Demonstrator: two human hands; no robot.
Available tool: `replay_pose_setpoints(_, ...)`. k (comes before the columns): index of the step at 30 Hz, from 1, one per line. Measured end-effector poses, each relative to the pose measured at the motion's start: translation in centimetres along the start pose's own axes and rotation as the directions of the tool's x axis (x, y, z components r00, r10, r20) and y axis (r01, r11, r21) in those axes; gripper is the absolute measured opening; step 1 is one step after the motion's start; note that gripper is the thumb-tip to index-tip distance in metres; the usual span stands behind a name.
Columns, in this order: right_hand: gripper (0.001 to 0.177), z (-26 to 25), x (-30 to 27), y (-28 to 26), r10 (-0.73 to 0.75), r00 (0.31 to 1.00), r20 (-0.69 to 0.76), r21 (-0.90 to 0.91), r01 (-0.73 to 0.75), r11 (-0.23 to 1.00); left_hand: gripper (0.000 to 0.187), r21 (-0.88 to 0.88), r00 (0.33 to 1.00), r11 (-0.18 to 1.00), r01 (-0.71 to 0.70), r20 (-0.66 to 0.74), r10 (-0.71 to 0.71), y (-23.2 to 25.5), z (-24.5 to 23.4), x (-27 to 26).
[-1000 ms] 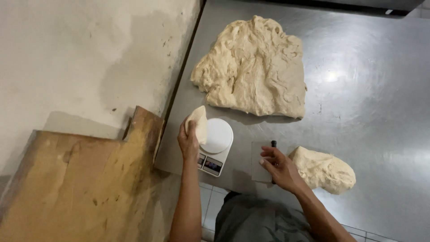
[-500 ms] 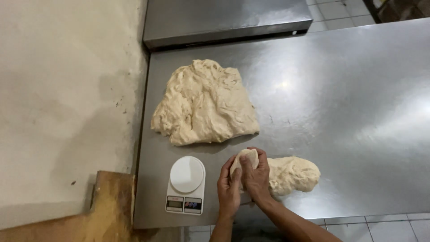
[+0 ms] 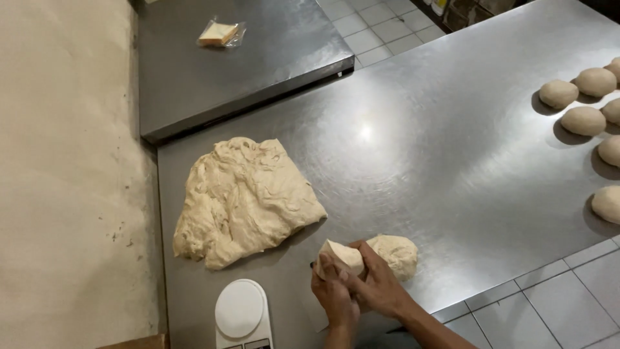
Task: The recorder is portioning a large mass of dough into smaller pieces, weighing them on a digital scale, and shaping them into rounds on a metal workbench.
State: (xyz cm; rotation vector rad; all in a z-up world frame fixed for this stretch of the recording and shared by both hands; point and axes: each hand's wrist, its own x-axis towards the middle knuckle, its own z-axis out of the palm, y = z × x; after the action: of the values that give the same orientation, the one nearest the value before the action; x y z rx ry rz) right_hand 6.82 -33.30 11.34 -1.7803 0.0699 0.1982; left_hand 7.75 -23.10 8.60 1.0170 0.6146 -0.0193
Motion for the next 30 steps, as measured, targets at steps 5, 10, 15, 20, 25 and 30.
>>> replay_pose_setpoints(5,0.074,0.3,-2.3,1.2,-0.516,0.798,-0.312,-0.15,0.495,0.856,0.038,0.104,0.98,0.975,-0.197,-0.004,0.198,-3.2,1.4,0.3)
replay_pose_setpoints(10,0.035,-1.6,-1.8,4.4,-0.204,0.829,-0.52,0.233,0.368,0.9,0.037,0.058,0.886,0.91,-0.41,0.263,0.382,-8.2,0.0,1.1)
replay_pose_setpoints(15,0.031,-5.4,-2.2,2.1,-0.4,0.689,-0.604,-0.025,0.485,0.874,0.056,-0.104,0.685,0.932,-0.347,0.651,0.328,-8.1,0.2,-0.1)
replay_pose_setpoints(20,0.028,-6.3,-3.2,-0.9,-0.677,0.528,-0.513,-0.257,0.658,0.708,0.094,-0.088,0.794,0.994,0.065,0.608,0.001,-6.9,-0.6,-2.1)
replay_pose_setpoints(25,0.025,-5.3,-4.3,-3.0,-0.897,0.413,-0.159,-0.344,0.828,0.442,0.098,-0.294,0.746,0.829,0.476,0.634,-0.203,-4.3,0.4,-2.8)
replay_pose_setpoints(30,0.035,-1.7,-4.2,-1.7,-0.594,0.508,-0.624,0.261,0.851,0.455,0.093,-0.556,0.81,0.707,0.437,0.585,-0.04,-2.3,1.5,-4.1)
